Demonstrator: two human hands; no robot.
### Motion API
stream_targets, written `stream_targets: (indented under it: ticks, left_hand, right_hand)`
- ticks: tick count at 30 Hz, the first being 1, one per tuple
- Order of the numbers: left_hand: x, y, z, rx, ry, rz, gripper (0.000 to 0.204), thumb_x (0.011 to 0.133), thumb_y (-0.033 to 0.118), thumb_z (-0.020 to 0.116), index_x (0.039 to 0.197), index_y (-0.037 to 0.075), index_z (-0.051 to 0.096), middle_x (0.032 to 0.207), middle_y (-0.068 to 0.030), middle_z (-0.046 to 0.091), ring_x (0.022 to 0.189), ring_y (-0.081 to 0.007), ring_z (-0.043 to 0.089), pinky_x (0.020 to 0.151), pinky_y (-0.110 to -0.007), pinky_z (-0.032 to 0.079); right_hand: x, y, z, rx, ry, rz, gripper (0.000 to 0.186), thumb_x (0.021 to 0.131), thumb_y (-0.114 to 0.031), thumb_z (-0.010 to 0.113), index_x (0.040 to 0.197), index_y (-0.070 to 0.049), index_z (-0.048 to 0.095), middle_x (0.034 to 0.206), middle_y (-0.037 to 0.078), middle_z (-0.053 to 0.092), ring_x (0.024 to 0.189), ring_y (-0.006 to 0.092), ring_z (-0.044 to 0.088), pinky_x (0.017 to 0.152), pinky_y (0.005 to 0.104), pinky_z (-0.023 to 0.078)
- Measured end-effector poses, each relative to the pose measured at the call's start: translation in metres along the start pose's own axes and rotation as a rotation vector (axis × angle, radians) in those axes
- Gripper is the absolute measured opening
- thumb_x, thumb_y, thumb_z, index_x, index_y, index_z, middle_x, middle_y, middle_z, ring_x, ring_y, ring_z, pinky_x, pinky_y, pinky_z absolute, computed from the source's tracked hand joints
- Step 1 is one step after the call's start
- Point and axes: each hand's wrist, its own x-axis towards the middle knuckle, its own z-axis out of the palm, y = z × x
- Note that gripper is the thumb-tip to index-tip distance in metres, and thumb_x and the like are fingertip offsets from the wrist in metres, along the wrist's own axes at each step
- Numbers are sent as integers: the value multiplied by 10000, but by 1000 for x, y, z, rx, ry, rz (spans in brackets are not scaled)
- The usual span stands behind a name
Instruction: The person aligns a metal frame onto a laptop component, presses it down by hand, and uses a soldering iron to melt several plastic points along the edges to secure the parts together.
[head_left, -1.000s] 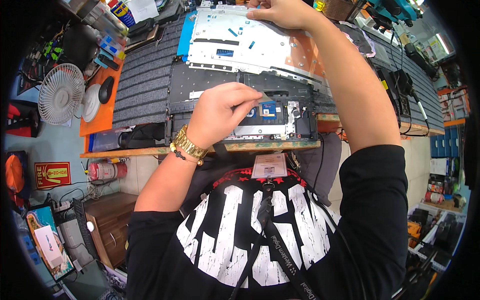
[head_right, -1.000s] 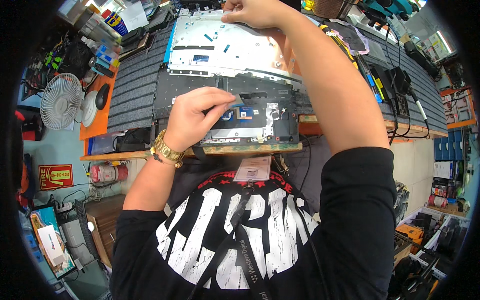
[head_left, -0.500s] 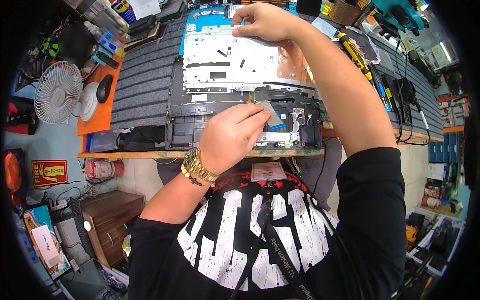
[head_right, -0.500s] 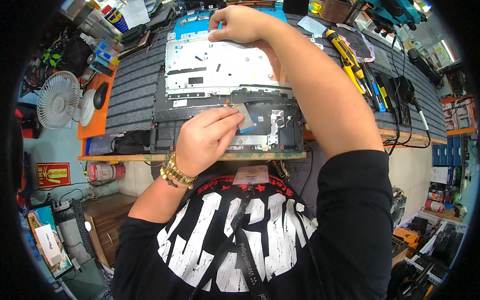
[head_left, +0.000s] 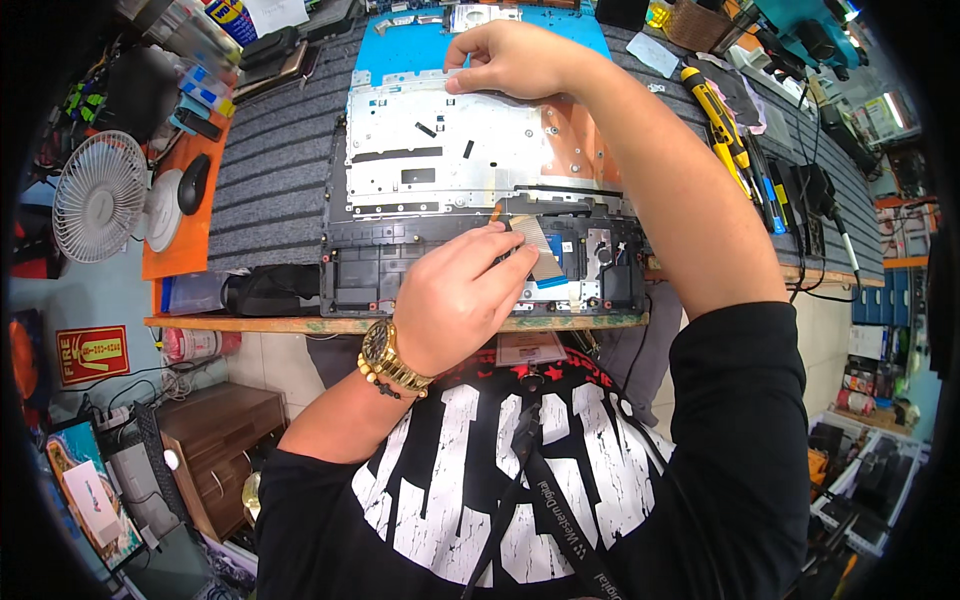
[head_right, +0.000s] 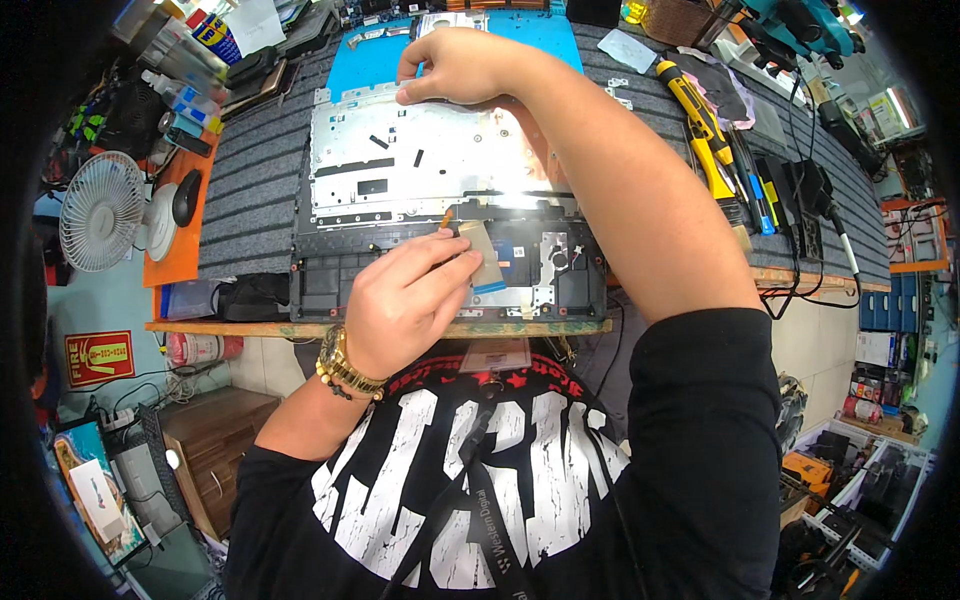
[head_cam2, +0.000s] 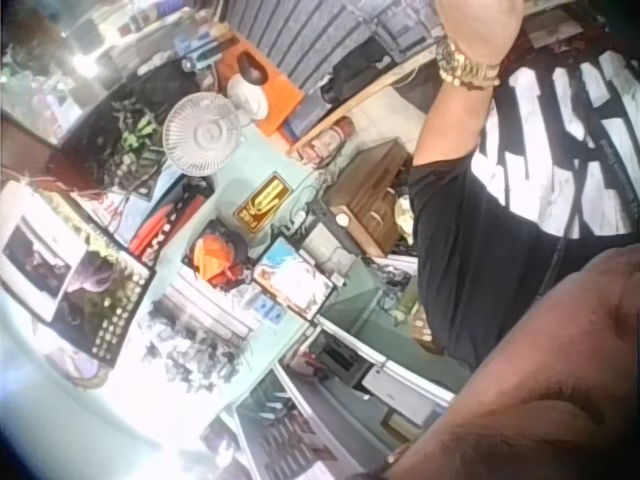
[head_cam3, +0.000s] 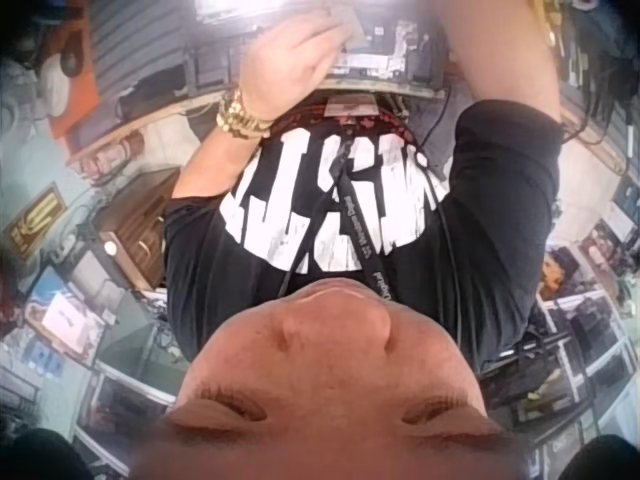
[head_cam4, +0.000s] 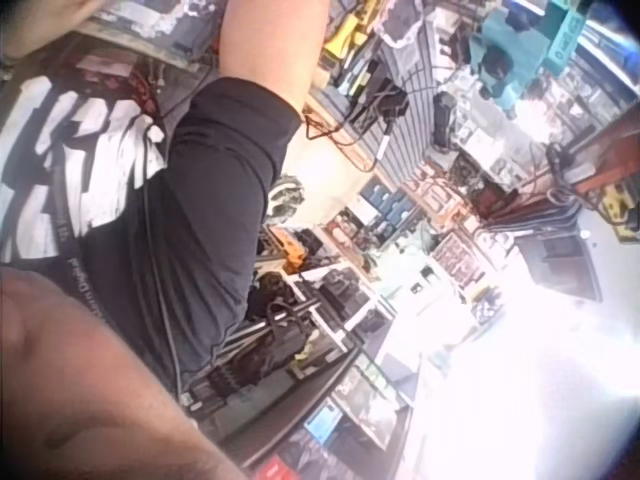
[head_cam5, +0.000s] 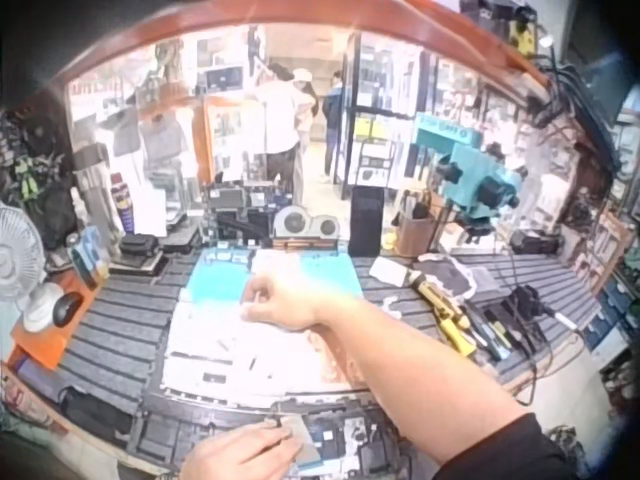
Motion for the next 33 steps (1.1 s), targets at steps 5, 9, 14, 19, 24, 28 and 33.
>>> stream_targets:
  ticks: [5, 9, 14, 19, 24, 28, 33]
  left_hand:
    - [0, -1, 1, -9, 8, -5, 308, 859, 50, 883, 1164, 53, 839, 1166, -136, 808, 1119, -366, 816, 962, -444, 681]
    - [1, -1, 0, -3, 9, -4, 305, 856, 50, 884, 1158, 54, 842, 1164, -135, 808, 1122, -364, 818, 957, -440, 683]
    - [0, 2, -3, -6, 8, -23, 326, 838, 26, 884, 1160, 51, 843, 1172, -141, 812, 1122, -365, 822, 951, -440, 684]
    - [0, 3, -1, -26, 17, -30, 375, 800, -16, 890, 1166, 47, 844, 1180, -153, 818, 1127, -369, 823, 950, -437, 684]
    - [-1, 3, 0, -12, 22, -30, 384, 798, -12, 889, 1174, 51, 841, 1178, -148, 817, 1124, -367, 820, 947, -436, 680]
    - [-1, 2, 0, -4, 32, -19, 387, 800, -10, 885, 1178, 57, 841, 1171, -135, 816, 1111, -355, 819, 927, -431, 674]
    - [-1, 2, 0, -11, 41, -18, 385, 799, 0, 883, 1176, 63, 838, 1166, -128, 814, 1072, -349, 814, 924, -436, 666]
  right_hand:
    - [-2, -4, 4, 22, -36, 28, 443, 1022, -473, 874, 1262, -103, 843, 837, 10, 698, 772, 132, 639, 676, 354, 488]
    - [-1, -6, 5, 13, -50, 34, 433, 1029, -474, 865, 1267, -113, 842, 843, 10, 709, 774, 132, 644, 685, 352, 495]
    - [0, -5, 4, 13, -75, 39, 429, 1036, -484, 855, 1270, -125, 842, 867, 21, 733, 790, 141, 660, 714, 356, 511]
    - [4, -4, 6, -12, -62, 34, 439, 1035, -491, 854, 1275, -123, 842, 899, 41, 758, 827, 150, 684, 744, 350, 525]
    - [4, -4, 8, 15, -62, 48, 482, 1026, -509, 862, 1286, -104, 840, 924, 52, 769, 852, 166, 698, 768, 356, 541]
    - [3, -6, 8, 3, -60, 45, 488, 1025, -508, 865, 1289, -97, 841, 921, 52, 766, 852, 171, 700, 765, 354, 542]
    - [2, -10, 7, 6, -65, 59, 469, 1022, -495, 873, 1275, -101, 844, 886, 31, 749, 821, 150, 678, 742, 348, 527]
